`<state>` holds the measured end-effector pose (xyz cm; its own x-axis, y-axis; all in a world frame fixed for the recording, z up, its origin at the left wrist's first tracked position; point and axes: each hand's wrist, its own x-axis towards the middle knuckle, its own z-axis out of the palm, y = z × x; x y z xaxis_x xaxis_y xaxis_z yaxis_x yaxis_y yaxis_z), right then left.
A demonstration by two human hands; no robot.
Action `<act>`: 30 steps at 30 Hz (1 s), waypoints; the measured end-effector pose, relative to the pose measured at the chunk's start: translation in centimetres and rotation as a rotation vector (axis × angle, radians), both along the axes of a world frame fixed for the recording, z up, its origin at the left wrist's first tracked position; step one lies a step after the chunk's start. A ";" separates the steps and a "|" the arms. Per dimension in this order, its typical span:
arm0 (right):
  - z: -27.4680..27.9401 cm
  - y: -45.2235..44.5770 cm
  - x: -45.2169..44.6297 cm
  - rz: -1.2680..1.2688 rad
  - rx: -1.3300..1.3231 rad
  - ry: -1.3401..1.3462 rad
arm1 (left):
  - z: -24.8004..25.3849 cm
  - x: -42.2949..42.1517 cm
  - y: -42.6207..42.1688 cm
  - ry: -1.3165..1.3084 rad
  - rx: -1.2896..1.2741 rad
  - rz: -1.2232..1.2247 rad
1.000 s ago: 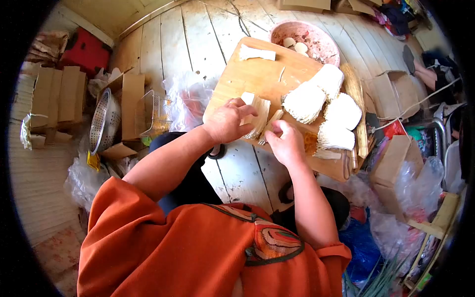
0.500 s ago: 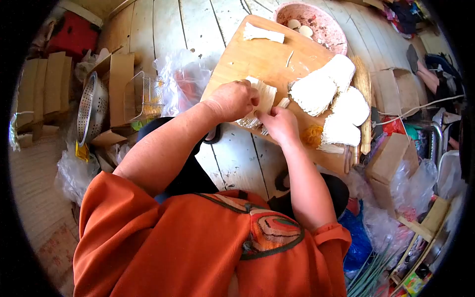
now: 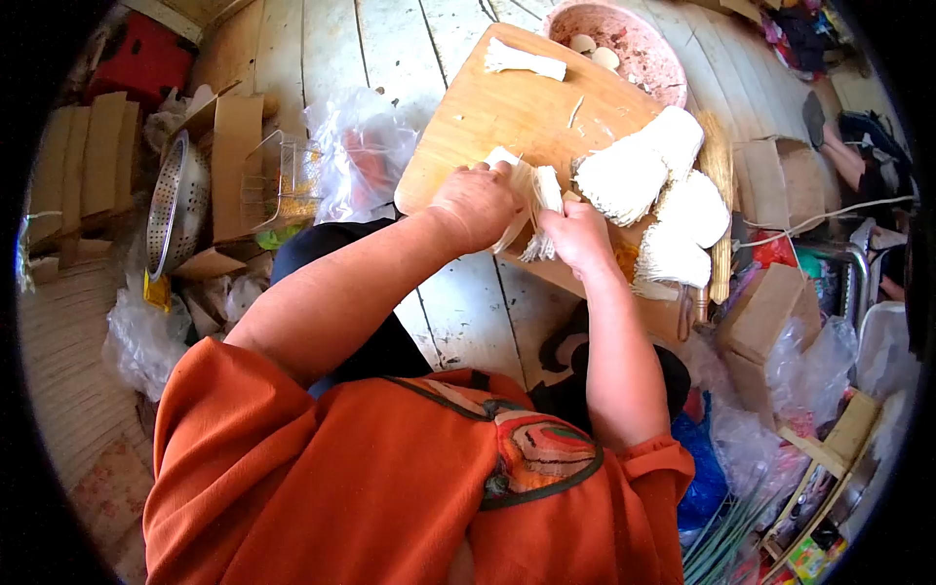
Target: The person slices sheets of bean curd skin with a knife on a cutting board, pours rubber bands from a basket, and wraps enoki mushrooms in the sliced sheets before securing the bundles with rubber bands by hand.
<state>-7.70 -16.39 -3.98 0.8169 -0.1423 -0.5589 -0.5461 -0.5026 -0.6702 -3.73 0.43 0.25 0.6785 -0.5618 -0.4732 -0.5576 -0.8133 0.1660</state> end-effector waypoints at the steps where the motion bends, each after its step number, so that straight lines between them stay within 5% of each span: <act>1: 0.5 -0.4 -0.1 -0.001 -0.005 -0.003 | -0.3 0.2 0.1 0.004 -0.001 0.019; 3: 1.6 -1.3 -0.6 -0.139 0.265 0.012 | -0.6 0.3 0.4 -0.006 -0.017 0.019; 8: 3.4 -3.5 -1.5 -0.230 0.462 0.012 | 0.8 1.5 0.0 0.122 -0.062 0.129; 11: 4.4 -2.5 -2.7 -0.229 0.488 -0.124 | 2.4 1.7 -0.4 0.393 -0.367 0.433; 13: 4.1 -2.1 -3.2 -0.213 0.437 -0.124 | 1.4 0.1 -1.3 0.160 -0.713 0.490; 15: 2.1 -1.5 -3.7 -0.088 0.301 -0.445 | 0.3 -0.8 -2.4 -0.001 -0.791 0.371; 17: 5.7 -0.3 -3.8 0.004 0.054 -0.270 | 0.8 -0.8 -3.0 0.494 -0.905 0.311; 18: 5.1 0.1 -4.0 0.042 -0.021 -0.414 | 2.8 -1.2 -3.1 0.608 -0.880 0.394; 22: 4.8 -0.3 -4.4 0.138 0.018 -0.642 | 1.8 -1.9 -3.5 0.577 -0.986 0.529; 26: 6.4 -3.3 -4.3 -0.244 0.316 -0.283 | -0.1 -0.2 -3.1 0.614 -1.321 0.629; 30: 3.3 -5.5 -3.9 -0.176 -0.113 -0.267 | 2.7 -0.2 -2.8 0.591 -1.382 0.557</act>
<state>-11.55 -21.94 -0.71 0.8900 -0.3427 -0.3006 -0.4432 -0.4961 -0.7467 -3.93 -2.39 2.92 0.8501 -0.5182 -0.0940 0.1497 0.0665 0.9865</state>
